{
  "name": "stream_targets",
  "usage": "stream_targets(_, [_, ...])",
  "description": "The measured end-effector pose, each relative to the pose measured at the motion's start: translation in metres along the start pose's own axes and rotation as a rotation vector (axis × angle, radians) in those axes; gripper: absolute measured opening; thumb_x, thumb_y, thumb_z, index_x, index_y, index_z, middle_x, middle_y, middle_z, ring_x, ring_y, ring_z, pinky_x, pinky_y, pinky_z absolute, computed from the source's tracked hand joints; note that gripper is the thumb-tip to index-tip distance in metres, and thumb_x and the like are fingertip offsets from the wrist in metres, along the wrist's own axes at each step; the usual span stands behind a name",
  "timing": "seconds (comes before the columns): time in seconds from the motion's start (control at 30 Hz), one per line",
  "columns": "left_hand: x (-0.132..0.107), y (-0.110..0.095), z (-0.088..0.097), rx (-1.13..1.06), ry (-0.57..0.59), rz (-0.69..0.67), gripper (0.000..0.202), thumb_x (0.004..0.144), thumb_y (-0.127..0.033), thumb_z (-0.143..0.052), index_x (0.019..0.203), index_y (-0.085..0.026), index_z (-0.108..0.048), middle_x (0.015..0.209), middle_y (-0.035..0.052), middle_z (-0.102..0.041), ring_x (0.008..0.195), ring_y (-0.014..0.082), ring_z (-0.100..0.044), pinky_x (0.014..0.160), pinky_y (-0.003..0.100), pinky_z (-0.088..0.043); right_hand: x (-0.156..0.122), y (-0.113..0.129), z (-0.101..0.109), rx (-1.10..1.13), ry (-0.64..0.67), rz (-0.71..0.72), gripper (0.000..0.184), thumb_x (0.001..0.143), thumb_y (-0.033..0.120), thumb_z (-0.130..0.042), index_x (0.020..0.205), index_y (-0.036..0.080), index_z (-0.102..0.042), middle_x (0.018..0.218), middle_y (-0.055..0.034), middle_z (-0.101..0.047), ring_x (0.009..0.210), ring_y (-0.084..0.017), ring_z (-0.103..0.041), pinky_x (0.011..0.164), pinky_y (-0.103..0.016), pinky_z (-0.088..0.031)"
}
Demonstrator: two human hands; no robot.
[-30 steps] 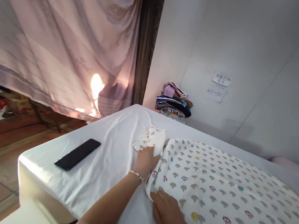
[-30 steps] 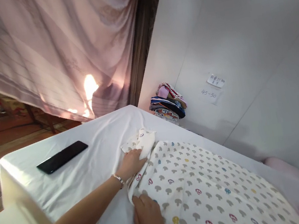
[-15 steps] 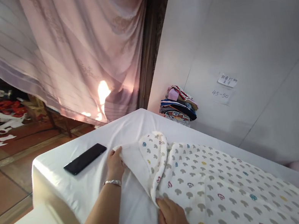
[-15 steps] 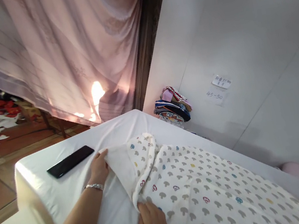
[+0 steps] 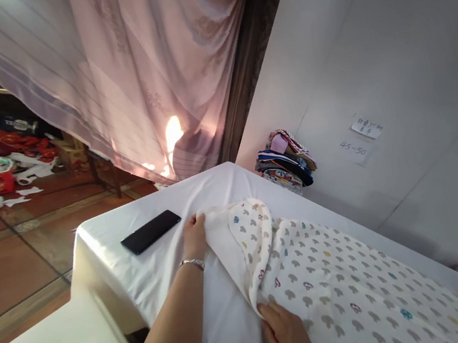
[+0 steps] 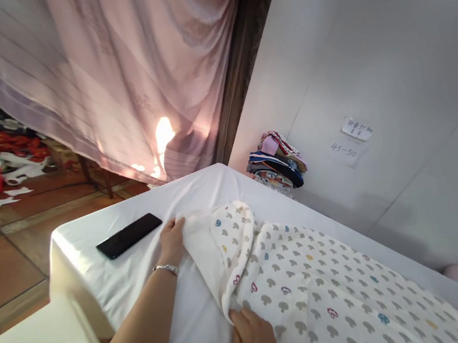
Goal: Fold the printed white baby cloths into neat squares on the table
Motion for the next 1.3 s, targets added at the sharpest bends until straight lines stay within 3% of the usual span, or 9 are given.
stream_targets(0.1, [-0.004,-0.003,0.004,0.095,-0.031,-0.052,0.024,0.065,-0.033,-0.06,0.081,-0.016,-0.065,0.07,0.0003,-0.064,0.064,0.0153,-0.056,0.057,0.025,-0.041,0.015,0.005,0.017,0.026,0.204,-0.002,0.019,0.075,0.015,-0.05,0.089,0.024,-0.06,0.077,-0.0008,-0.062,0.069,-0.017,-0.059,0.06,-0.024,-0.04])
stream_targets(0.17, [-0.006,-0.005,0.003,0.144,-0.022,-0.073,0.022,0.067,-0.033,-0.058,0.079,-0.016,-0.065,0.07,0.0012,-0.064,0.065,0.0165,-0.056,0.057,0.025,-0.04,0.037,0.006,0.036,0.076,0.259,-0.011,0.011,0.079,0.02,-0.05,0.078,0.024,-0.061,0.071,0.0012,-0.061,0.066,-0.015,-0.057,0.06,-0.023,-0.039])
stream_targets(0.3, [-0.006,-0.006,0.0,0.204,0.002,-0.106,0.029,0.071,-0.042,-0.056,0.077,-0.016,-0.066,0.07,0.0018,-0.065,0.067,0.0179,-0.057,0.059,0.026,-0.04,0.115,0.0,0.059,0.211,0.092,-0.025,0.024,0.087,0.024,-0.042,0.092,0.022,-0.065,0.085,-0.0013,-0.066,0.077,-0.014,-0.059,0.07,-0.023,-0.041])
stream_targets(0.43, [-0.007,-0.008,-0.001,0.252,0.011,-0.166,0.038,0.076,-0.05,-0.049,0.081,-0.016,-0.066,0.074,0.0025,-0.066,0.07,0.0185,-0.057,0.061,0.026,-0.041,0.195,-0.022,0.024,0.15,0.05,-0.211,0.021,0.083,0.02,-0.045,0.093,0.02,-0.065,0.094,-0.0029,-0.066,0.086,-0.014,-0.058,0.079,-0.022,-0.04])
stream_targets(0.53, [-0.007,-0.01,0.001,0.311,0.003,-0.229,0.038,0.079,-0.047,-0.046,0.084,-0.016,-0.067,0.076,0.0028,-0.066,0.073,0.0187,-0.058,0.063,0.026,-0.041,0.228,-0.034,-0.011,0.088,0.057,-0.328,0.017,0.081,0.025,-0.051,0.087,0.016,-0.064,0.091,-0.0085,-0.064,0.085,-0.02,-0.058,0.077,-0.028,-0.04])
stream_targets(0.7, [-0.003,-0.005,0.001,0.37,0.004,-0.256,0.036,0.081,-0.044,-0.045,0.086,-0.017,-0.068,0.074,0.002,-0.066,0.072,0.0188,-0.058,0.064,0.027,-0.041,0.233,-0.05,-0.038,0.136,0.038,-0.368,0.013,0.075,0.024,-0.055,0.082,0.015,-0.062,0.1,-0.0128,-0.061,0.09,-0.023,-0.056,0.079,-0.031,-0.039])
stream_targets(0.9, [-0.001,-0.001,0.0,0.403,-0.011,-0.285,0.032,0.081,-0.04,-0.046,0.086,-0.018,-0.068,0.079,0.0045,-0.065,0.079,0.0206,-0.058,0.073,0.03,-0.041,0.233,-0.069,-0.026,0.39,0.007,-0.383,0.018,0.074,0.018,-0.044,0.072,0.018,-0.061,0.074,-0.0026,-0.063,0.076,-0.017,-0.055,0.071,-0.027,-0.042])
stream_targets(1.1, [-0.006,-0.005,-0.004,0.38,0.057,-0.345,0.028,0.081,-0.036,-0.046,0.085,-0.018,-0.068,0.084,0.005,-0.064,0.083,0.0192,-0.058,0.079,0.03,-0.041,0.252,-0.027,-0.027,0.726,0.081,-0.345,0.029,0.078,0.03,-0.043,0.096,0.017,-0.063,0.069,0.0009,-0.063,0.055,-0.012,-0.054,0.05,-0.022,-0.044])
stream_targets(1.3, [-0.008,-0.009,-0.004,0.35,0.076,-0.358,0.028,0.081,-0.034,-0.044,0.083,-0.018,-0.067,0.086,0.0049,-0.064,0.083,0.0182,-0.059,0.077,0.028,-0.043,0.268,0.007,-0.037,0.79,0.12,-0.329,0.024,0.074,0.022,-0.046,0.089,0.017,-0.065,0.061,0.0016,-0.06,0.046,-0.012,-0.053,0.041,-0.022,-0.045])
Point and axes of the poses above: each hand's wrist, its own x-axis towards the middle knuckle, its own z-axis out of the back of the hand, y = z × x, the point moved 5 cm from there along x, towards the middle knuckle
